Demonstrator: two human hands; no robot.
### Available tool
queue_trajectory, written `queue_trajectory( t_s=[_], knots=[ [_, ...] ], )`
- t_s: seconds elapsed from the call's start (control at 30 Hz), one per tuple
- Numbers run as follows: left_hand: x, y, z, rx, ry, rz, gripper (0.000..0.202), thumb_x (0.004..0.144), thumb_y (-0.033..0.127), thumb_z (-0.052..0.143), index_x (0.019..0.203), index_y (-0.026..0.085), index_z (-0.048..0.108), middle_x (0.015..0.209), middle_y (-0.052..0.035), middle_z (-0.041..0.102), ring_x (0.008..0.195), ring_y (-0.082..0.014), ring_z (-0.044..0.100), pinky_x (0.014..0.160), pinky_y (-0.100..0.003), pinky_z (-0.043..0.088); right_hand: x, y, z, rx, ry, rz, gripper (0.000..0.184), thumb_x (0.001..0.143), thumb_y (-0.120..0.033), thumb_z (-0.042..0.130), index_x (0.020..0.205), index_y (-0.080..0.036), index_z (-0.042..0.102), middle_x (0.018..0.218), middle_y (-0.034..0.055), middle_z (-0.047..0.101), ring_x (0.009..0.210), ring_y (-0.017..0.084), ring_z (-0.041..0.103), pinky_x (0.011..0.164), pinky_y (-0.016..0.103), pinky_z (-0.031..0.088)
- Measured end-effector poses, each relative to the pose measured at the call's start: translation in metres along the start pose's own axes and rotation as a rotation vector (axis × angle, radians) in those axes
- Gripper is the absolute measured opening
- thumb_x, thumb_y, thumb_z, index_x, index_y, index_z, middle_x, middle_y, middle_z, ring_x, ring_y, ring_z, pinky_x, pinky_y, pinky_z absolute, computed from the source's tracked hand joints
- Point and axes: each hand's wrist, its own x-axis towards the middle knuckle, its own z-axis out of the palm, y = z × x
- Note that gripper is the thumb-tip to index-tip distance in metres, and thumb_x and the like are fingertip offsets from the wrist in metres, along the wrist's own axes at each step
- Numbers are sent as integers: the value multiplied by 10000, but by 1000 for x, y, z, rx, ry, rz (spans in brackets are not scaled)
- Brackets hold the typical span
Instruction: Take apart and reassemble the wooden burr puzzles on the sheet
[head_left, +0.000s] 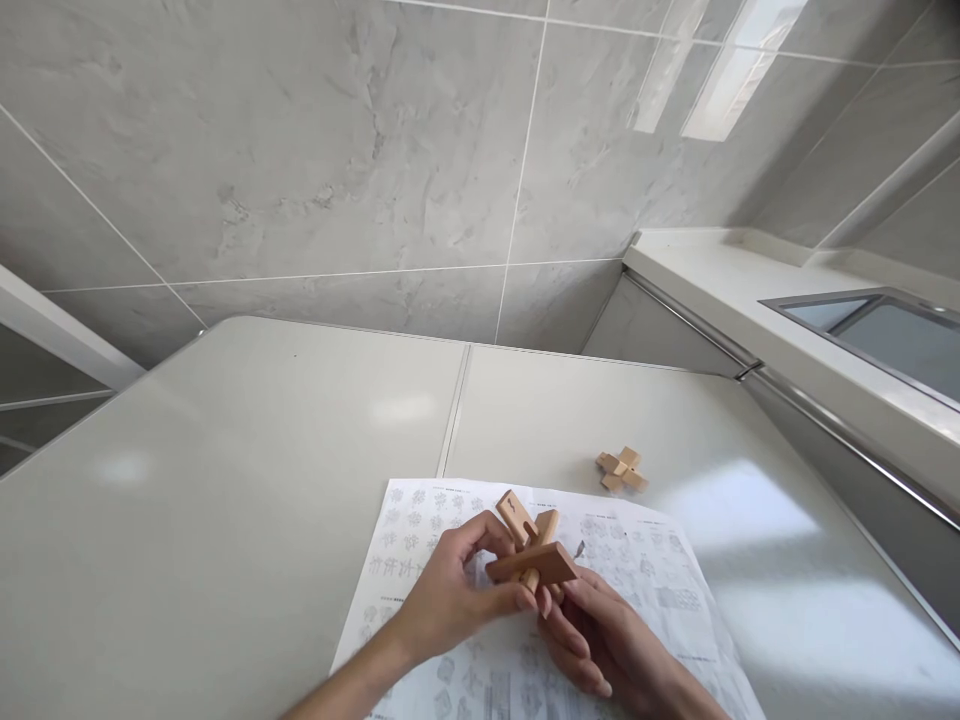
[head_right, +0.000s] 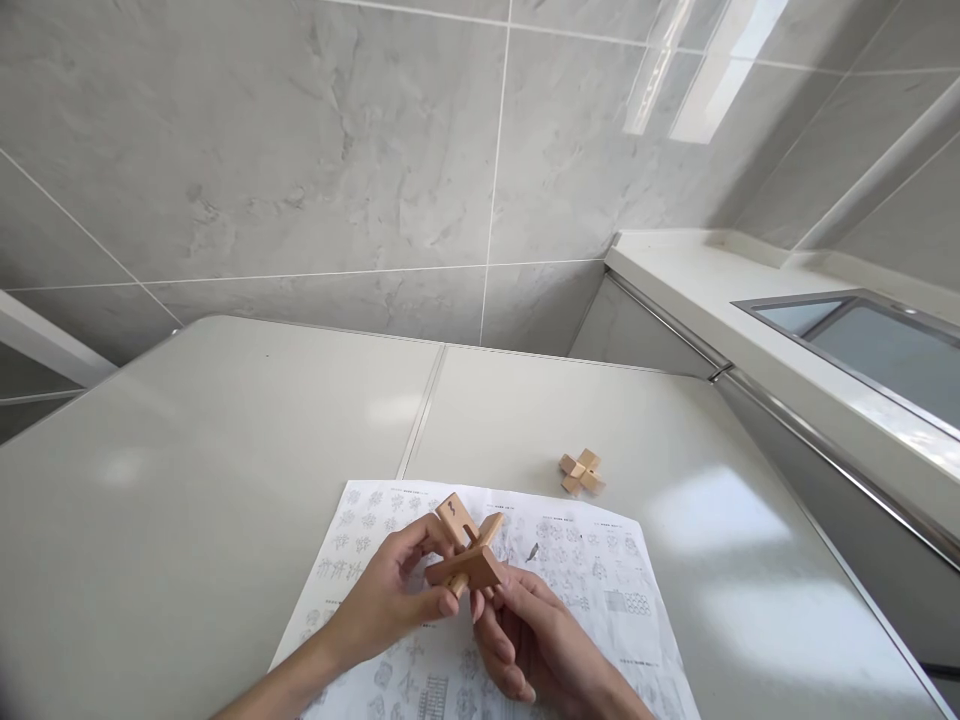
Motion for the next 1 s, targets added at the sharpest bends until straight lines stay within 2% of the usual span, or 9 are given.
queue_trajectory(
  t_s=[0.13, 0.23, 0.4, 0.63, 0.8, 0.9, 1.0],
  knots=[
    [0, 0, 1, 4, 11, -24, 475, 848, 600, 889, 810, 219, 608, 888, -54, 792, 905, -252, 682, 847, -351, 453, 0, -7, 3, 24, 38, 22, 435, 966, -587, 785, 882, -173, 684, 552, -115, 438, 350, 22, 185, 317, 140, 249],
    [0, 0, 2, 42, 28, -26, 449, 847, 558, 895, 800, 218, 607, 861, -41, 774, 865, -229, 649, 801, -328, 432, 0, -9, 3, 25, 60, 22, 451, 930, -594, 818, 859, -169, 685, 551, -110, 443, 356, 21, 189, 315, 142, 241],
    [-2, 0, 0, 74, 25, -28, 420, 879, 523, 861, 780, 217, 591, 746, 21, 635, 754, -176, 535, 747, -307, 391, -1, -9, 3, 11, 81, 25, 468, 951, -583, 800, 793, -164, 664, 536, -99, 456, 361, 23, 209, 316, 144, 229],
    [-1, 0, -4, 41, -10, 28, 438, 851, 530, 901, 771, 209, 613, 759, 12, 658, 782, -184, 565, 785, -321, 396, 0, -6, 3, -13, 78, -8, 569, 976, -631, 757, 679, -183, 572, 503, -94, 434, 345, 19, 235, 335, 159, 238],
    [0, 1, -7, -33, -48, 35, 466, 831, 573, 917, 789, 211, 626, 815, -16, 727, 864, -213, 625, 851, -344, 437, -2, -3, 1, -19, 104, -28, 542, 983, -617, 755, 704, -187, 580, 525, -93, 437, 359, 24, 215, 345, 169, 236],
    [-1, 1, -7, 18, -33, 42, 419, 842, 516, 921, 783, 208, 643, 802, -18, 733, 833, -211, 638, 825, -346, 452, -1, -2, 0, -18, 146, -56, 530, 986, -610, 758, 716, -181, 602, 531, -89, 443, 375, 29, 214, 354, 169, 228],
    [-2, 2, -6, 41, -60, 45, 383, 832, 453, 939, 775, 206, 650, 802, -19, 736, 797, -201, 646, 789, -338, 470, 1, -5, -2, -8, 205, -95, 455, 978, -599, 774, 845, -174, 683, 557, -98, 434, 403, 38, 191, 358, 160, 213]
  ],
)
